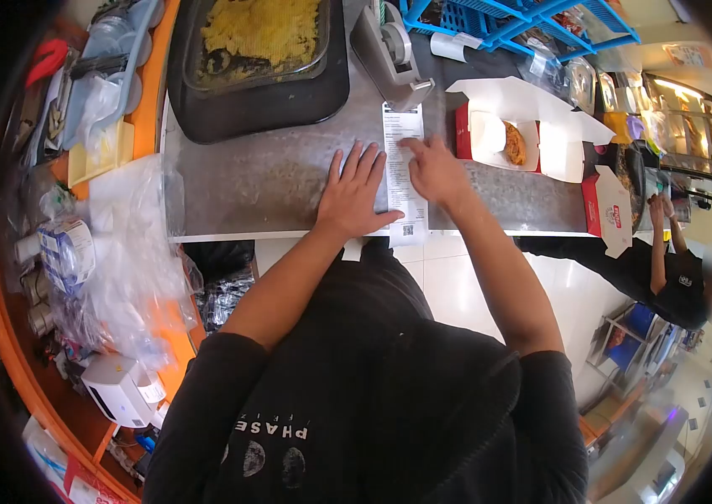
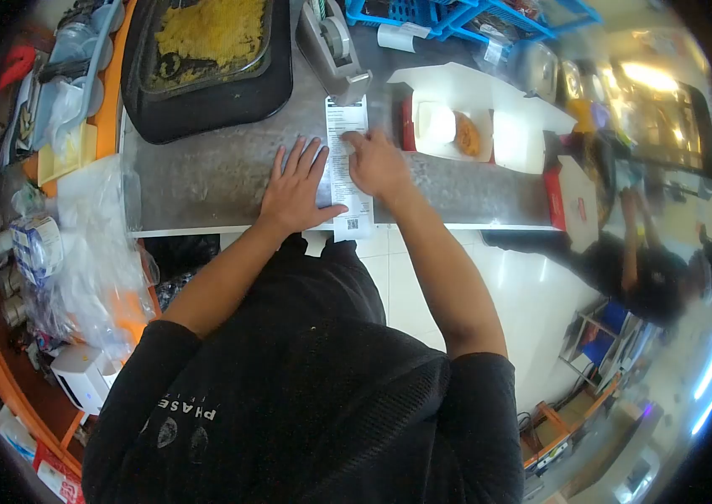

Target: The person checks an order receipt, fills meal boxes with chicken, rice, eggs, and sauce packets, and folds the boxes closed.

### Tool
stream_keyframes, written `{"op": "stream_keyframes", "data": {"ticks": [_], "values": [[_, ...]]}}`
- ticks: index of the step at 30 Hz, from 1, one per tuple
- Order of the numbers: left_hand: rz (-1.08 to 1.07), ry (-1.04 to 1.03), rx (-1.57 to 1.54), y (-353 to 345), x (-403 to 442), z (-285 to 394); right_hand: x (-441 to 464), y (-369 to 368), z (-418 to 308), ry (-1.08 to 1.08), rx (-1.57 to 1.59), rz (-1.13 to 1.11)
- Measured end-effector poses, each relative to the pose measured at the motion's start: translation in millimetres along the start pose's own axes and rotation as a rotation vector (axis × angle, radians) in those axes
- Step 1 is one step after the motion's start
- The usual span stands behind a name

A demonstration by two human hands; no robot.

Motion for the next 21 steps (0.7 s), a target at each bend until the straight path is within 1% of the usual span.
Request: {"op": "stream_keyframes", "data": {"ticks": [3,5,7,9,11,12,13,15,16,17,19,20,21], "values": [[-0.004,0.008,-0.002,-1,0,-1,-28,-7,12,-0.014,-0.054,0.046],[-0.023,0.019,-0.01,-1,0,-2,-57,6,29,-0.188,0.119,0.149],[-0.021,0.018,-0.011,0,0,-1,-97,2,36,-0.251,0.111,0.134],[-0.021,0.014,-0.012,-1,1,-1,-140,-8,34,-0.231,-0.142,0.127],[-0.006,0.0,-0.019,-3,0,-2,-175,-14,24,-0.152,-0.258,0.124],[-0.004,0.0,-0.018,-2,1,-2,-185,-17,21,-0.132,-0.308,0.08],[-0.007,0.001,-0.018,-1,1,-1,-189,-19,23,-0.131,-0.306,0.082],[-0.011,0.002,-0.009,-1,0,1,-195,-23,32,-0.17,-0.227,0.054],[-0.027,0.009,-0.006,-2,-1,1,-190,-10,28,-0.198,-0.196,0.112],[-0.036,0.015,-0.003,-1,1,2,-183,2,26,-0.193,-0.195,0.122],[-0.013,0.021,0.008,0,-1,3,-157,19,48,-0.28,0.058,0.078],[-0.006,0.037,0.009,0,1,2,-138,43,53,-0.202,0.241,0.295],[0.032,0.039,0.019,3,3,3,-115,67,59,-0.167,0.233,0.31]]}}
Point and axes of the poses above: each hand's wrist, its own x-axis towards the middle knuckle, its own y-axis out of the back of the hand, z = x × y, the point moved 9 cm from there along x, towards the middle knuckle, and after that the axes turned 12 degrees about -x, right-handed, at the moved point
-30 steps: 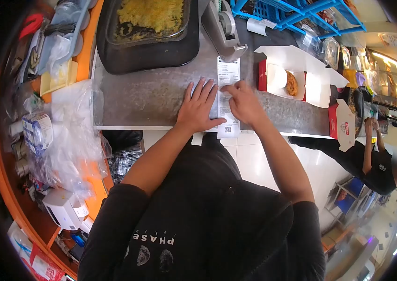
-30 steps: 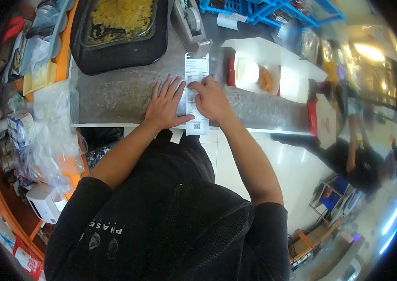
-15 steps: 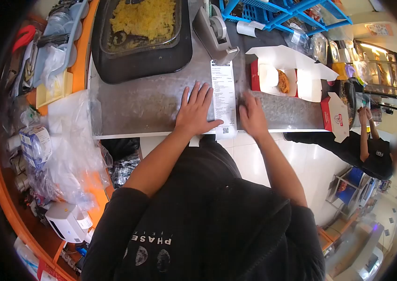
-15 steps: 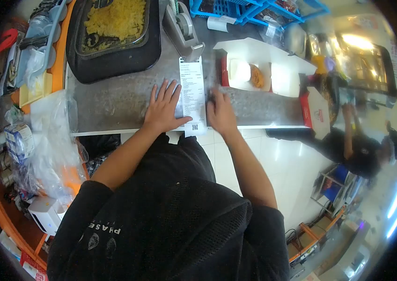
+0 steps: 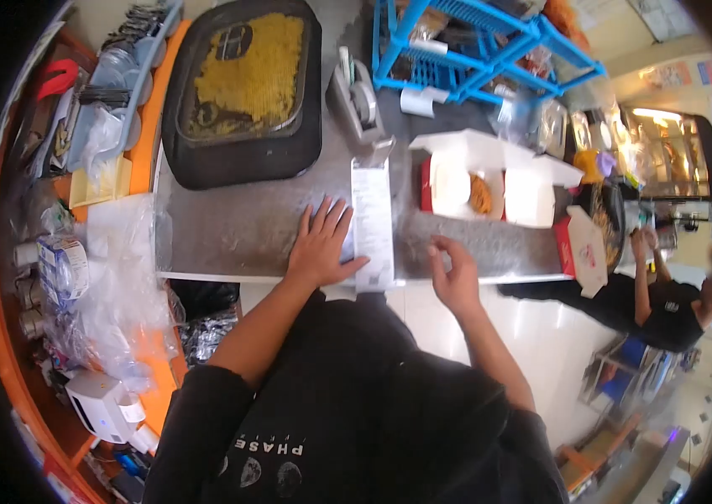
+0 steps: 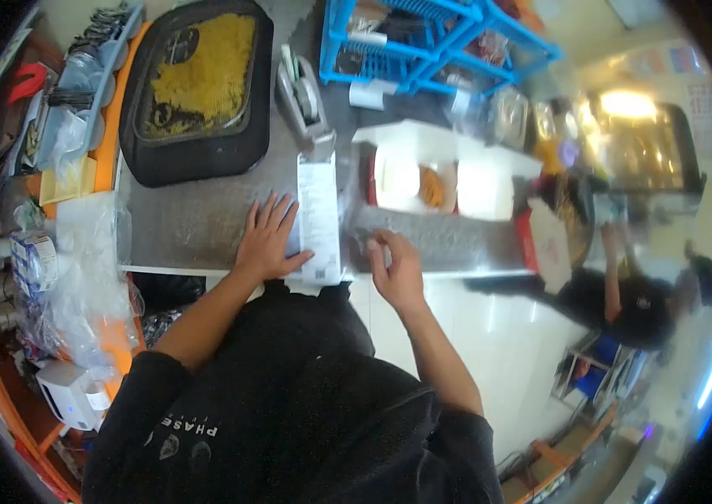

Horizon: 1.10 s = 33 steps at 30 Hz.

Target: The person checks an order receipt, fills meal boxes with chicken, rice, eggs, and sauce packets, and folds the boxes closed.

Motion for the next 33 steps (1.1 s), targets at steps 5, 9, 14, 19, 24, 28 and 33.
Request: {"op": "stream_keyframes", "data": {"ticks": [5,9,14,19,24,28,33], "values": [[0.009,0.025,0.015,0,-1,1,154,96,-115,0.532,-0.153,0.22],[0.035,0.047,0.02,-1,-2,1,299,75,-97,0.383,-0.231,0.35],[0.073,0.066,0.021,2,-2,-2,378,31,-85,0.343,-0.279,0.203],[0.074,0.061,0.027,4,-3,1,400,24,-51,0.238,-0.381,0.261],[0.048,0.069,0.038,2,-1,0,357,39,-56,0.181,-0.175,0.395],[0.006,0.066,0.063,-3,1,-1,358,45,-53,0.253,-0.042,0.513],[0.011,0.069,0.056,-5,0,-3,338,52,-48,0.034,0.362,0.473]]}}
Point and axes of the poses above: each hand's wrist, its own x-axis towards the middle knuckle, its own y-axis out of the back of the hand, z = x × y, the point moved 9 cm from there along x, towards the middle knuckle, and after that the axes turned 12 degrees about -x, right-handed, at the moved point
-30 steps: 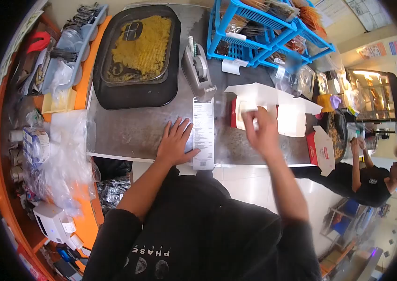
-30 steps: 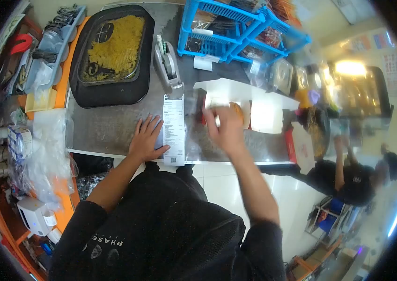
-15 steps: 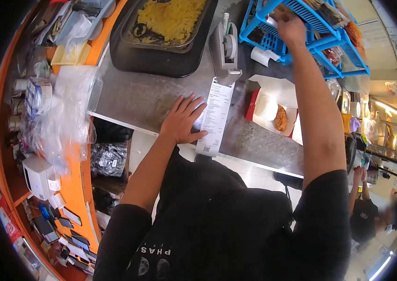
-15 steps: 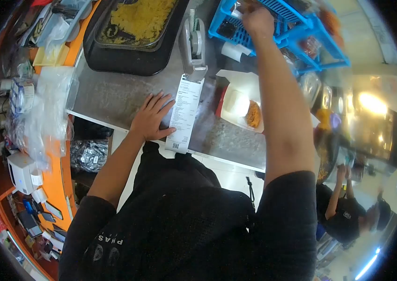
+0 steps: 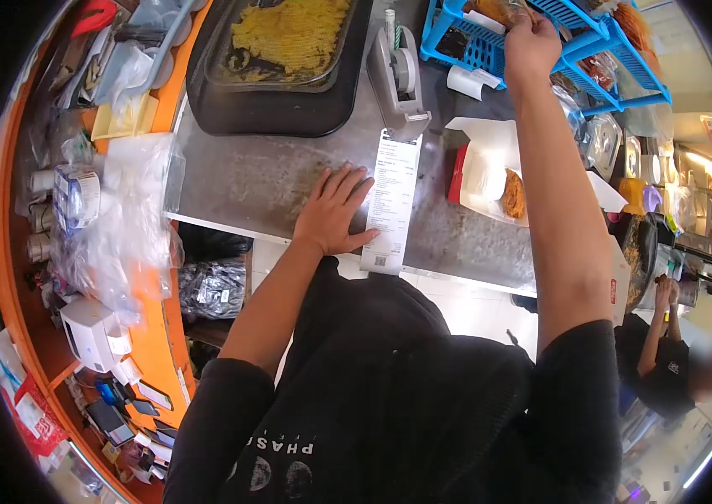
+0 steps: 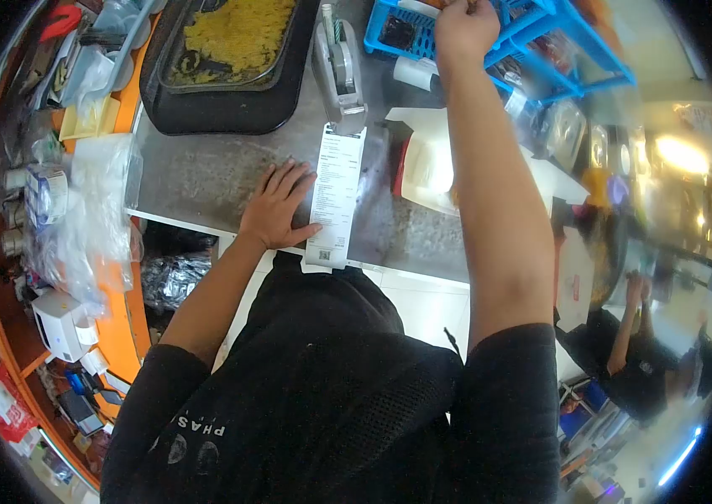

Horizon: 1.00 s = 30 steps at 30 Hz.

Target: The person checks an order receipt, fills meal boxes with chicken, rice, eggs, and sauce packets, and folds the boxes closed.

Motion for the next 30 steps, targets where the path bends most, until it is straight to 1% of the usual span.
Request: {"op": "stream_keyframes", "data": {"ticks": [1,2,4,6,7,8,9,11,13,15,16,18,19,21,22,24,25,27,28,29,30], "values": [[-0.003,-0.003,0.001,-1,0,0,-6,4,0,-0.086,0.096,0.003],[0.003,-0.005,0.003,0,-1,0,-8,4,7,-0.088,0.095,0.007],[0.011,-0.014,0.008,0,0,1,-11,11,12,0.005,0.368,0.053],[0.024,-0.029,0.02,2,0,2,-18,34,11,0.021,0.332,0.087],[0.024,-0.035,0.023,3,0,3,-27,52,1,0.033,0.296,0.116],[0.017,-0.03,0.017,3,-1,2,-36,67,-16,0.082,0.336,0.08],[0.012,-0.026,0.012,3,0,2,-49,87,-30,0.084,0.335,0.088],[0.012,-0.034,0.011,3,0,3,-80,111,-46,-0.024,0.135,-0.042],[0.008,-0.043,0.011,3,0,3,-113,126,-40,0.007,0.05,-0.192],[0.026,-0.063,-0.001,5,-1,5,-161,135,-27,-0.133,0.032,-0.334],[0.024,-0.069,0.004,5,-2,3,-186,137,-17,-0.181,0.08,-0.398],[0.149,-0.109,-0.198,17,-8,1,-239,140,8,-0.265,0.142,-0.508],[0.143,-0.113,-0.196,16,-10,5,-264,141,20,-0.299,0.154,-0.557],[0.291,-0.087,-0.43,29,-21,15,-311,141,42,-0.432,0.252,-0.632],[0.286,-0.089,-0.43,32,-24,33,-324,143,46,-0.437,0.254,-0.628],[0.105,-0.106,-0.719,27,-24,82,-355,135,51,-0.524,0.297,-0.748],[0.098,-0.104,-0.718,27,-22,94,-361,133,53,-0.531,0.3,-0.746],[-0.287,0.092,-1.047,-11,-23,110,-374,127,49,-0.442,0.186,-0.856],[-0.294,0.096,-1.047,-18,-26,108,-373,128,47,-0.436,0.166,-0.831],[-0.296,0.142,-1.065,-31,-30,100,-376,129,51,-0.445,0.167,-0.831],[-0.297,0.188,-1.082,-36,-31,97,-382,127,57,-0.494,0.2,-0.874]]}}
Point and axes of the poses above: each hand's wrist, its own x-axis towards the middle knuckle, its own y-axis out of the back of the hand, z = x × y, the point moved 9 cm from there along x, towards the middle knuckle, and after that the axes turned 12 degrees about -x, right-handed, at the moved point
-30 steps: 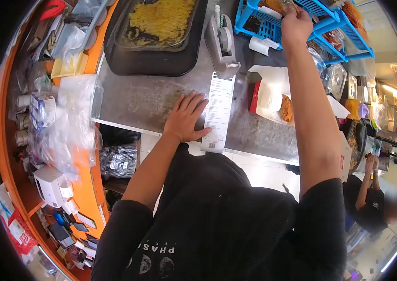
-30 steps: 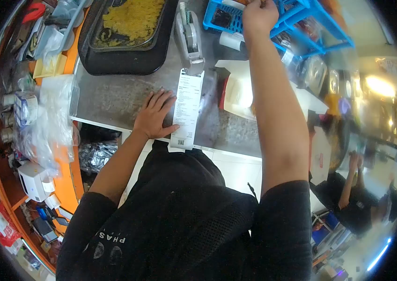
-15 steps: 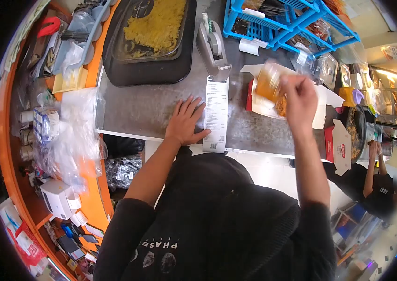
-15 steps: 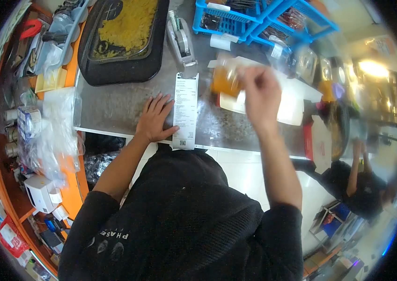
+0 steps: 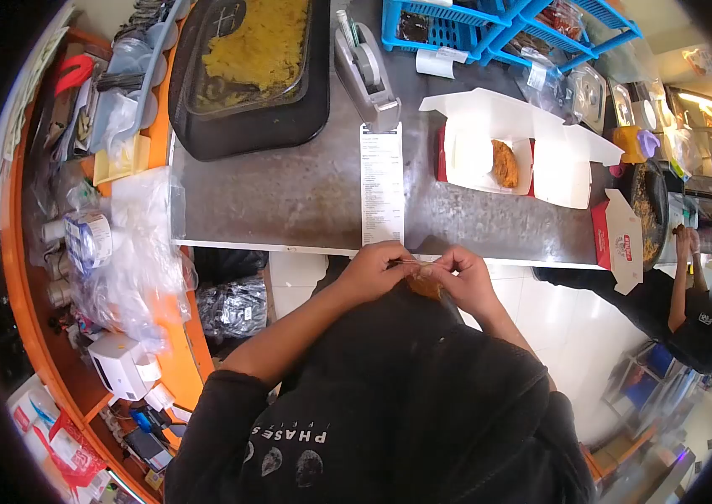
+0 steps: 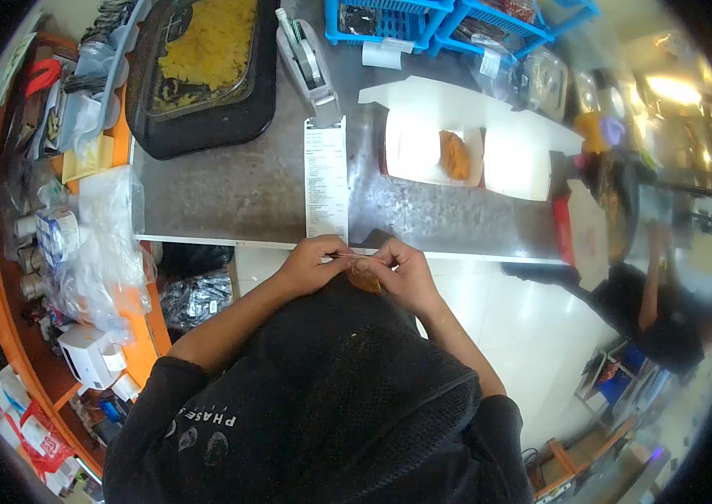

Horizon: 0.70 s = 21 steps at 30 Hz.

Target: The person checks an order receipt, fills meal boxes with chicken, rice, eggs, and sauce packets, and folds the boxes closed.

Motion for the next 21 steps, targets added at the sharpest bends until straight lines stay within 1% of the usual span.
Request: {"op": "stream_keyframes", "data": {"ticks": [1,2,4,6,7,9,10,12,14,16,18,19,20,21], "values": [[-0.003,0.007,0.0,-1,-2,-3,-1,-4,7,-0.036,0.04,-0.049],[-0.022,0.002,0.007,-3,-5,-4,-3,-5,9,-0.042,0.046,-0.05],[-0.04,0.003,0.013,-5,-10,-5,-8,-9,14,-0.154,0.021,-0.106],[0.028,-0.117,0.023,-1,-14,2,-9,-10,10,-0.174,0.054,-0.126],[0.029,-0.112,0.024,-1,-17,2,-10,-13,10,-0.191,0.084,-0.143],[0.08,0.064,-0.119,5,-23,-12,-9,-13,11,-0.169,0.07,-0.163],[0.082,0.068,-0.118,8,-27,-9,-9,-13,10,-0.143,0.052,-0.179],[0.174,0.116,-0.232,23,-38,-8,-8,-11,7,-0.154,0.021,-0.196],[0.197,0.144,-0.242,42,-53,-10,-8,-10,10,-0.165,-0.013,-0.211],[0.219,0.17,-0.25,65,-70,-8,-6,-3,2,0.041,-0.111,-0.089],[0.33,0.146,-0.215,96,-91,1,-9,1,14,0.074,-0.088,-0.052],[0.331,0.144,-0.216,104,-102,-1,-12,5,18,0.107,-0.063,-0.015],[0.4,0.183,-0.222,117,-116,-9,-15,8,24,0.109,-0.065,-0.014],[0.468,0.221,-0.227,129,-131,-19,-18,10,43,-0.038,0.002,-0.032]]}}
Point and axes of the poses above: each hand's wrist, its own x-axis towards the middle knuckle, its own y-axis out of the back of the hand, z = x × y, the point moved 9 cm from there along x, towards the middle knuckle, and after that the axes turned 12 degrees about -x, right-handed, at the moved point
